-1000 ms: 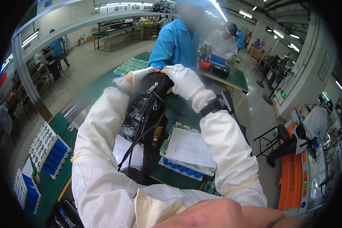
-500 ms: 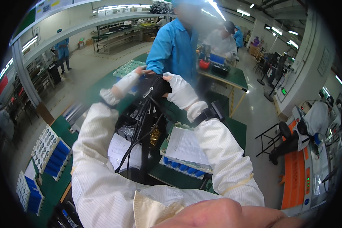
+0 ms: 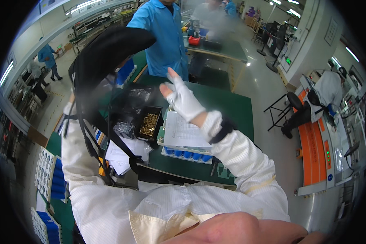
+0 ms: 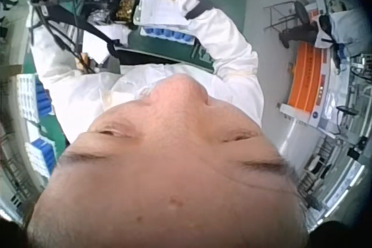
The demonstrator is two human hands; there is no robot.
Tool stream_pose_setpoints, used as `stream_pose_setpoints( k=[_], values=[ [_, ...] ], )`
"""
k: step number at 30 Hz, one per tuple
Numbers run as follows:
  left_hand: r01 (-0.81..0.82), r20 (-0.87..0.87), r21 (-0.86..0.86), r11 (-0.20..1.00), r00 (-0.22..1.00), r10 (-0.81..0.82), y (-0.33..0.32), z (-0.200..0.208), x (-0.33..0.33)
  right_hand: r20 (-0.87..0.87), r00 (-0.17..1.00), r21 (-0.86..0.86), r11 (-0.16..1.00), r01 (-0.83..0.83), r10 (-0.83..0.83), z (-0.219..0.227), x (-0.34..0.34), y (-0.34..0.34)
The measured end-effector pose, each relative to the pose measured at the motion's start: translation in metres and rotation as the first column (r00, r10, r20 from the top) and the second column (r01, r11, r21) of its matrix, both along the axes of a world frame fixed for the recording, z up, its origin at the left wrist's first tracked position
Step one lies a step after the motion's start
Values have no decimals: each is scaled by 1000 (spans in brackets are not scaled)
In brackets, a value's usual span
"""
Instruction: Assembling battery packs by attaching a PCB bracket and securing it with an electric screwdriver.
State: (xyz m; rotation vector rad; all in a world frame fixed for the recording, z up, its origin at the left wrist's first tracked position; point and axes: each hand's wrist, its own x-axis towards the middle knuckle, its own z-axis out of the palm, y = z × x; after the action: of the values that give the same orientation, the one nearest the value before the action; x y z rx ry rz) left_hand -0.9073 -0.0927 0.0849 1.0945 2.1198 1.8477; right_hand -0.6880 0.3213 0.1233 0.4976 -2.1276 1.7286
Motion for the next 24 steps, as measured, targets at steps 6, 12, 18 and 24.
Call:
stream_pose_setpoints(
  k=[6,12,18,24],
  values=[
    [126,-276,-113,986,949,-153,120,87,116,295,890,-488,856,-172,347,41,-10,-31],
    [-34,424,185,982,904,-49,96,73,199,232,910,-462,862,-209,344,35,41,-73],
    [-39,381,461,887,911,-157,107,91,312,-285,945,-157,964,-214,163,22,93,-93],
    [-446,255,310,840,890,378,67,73,445,-667,675,129,942,-311,315,18,148,-133]
  ],
)
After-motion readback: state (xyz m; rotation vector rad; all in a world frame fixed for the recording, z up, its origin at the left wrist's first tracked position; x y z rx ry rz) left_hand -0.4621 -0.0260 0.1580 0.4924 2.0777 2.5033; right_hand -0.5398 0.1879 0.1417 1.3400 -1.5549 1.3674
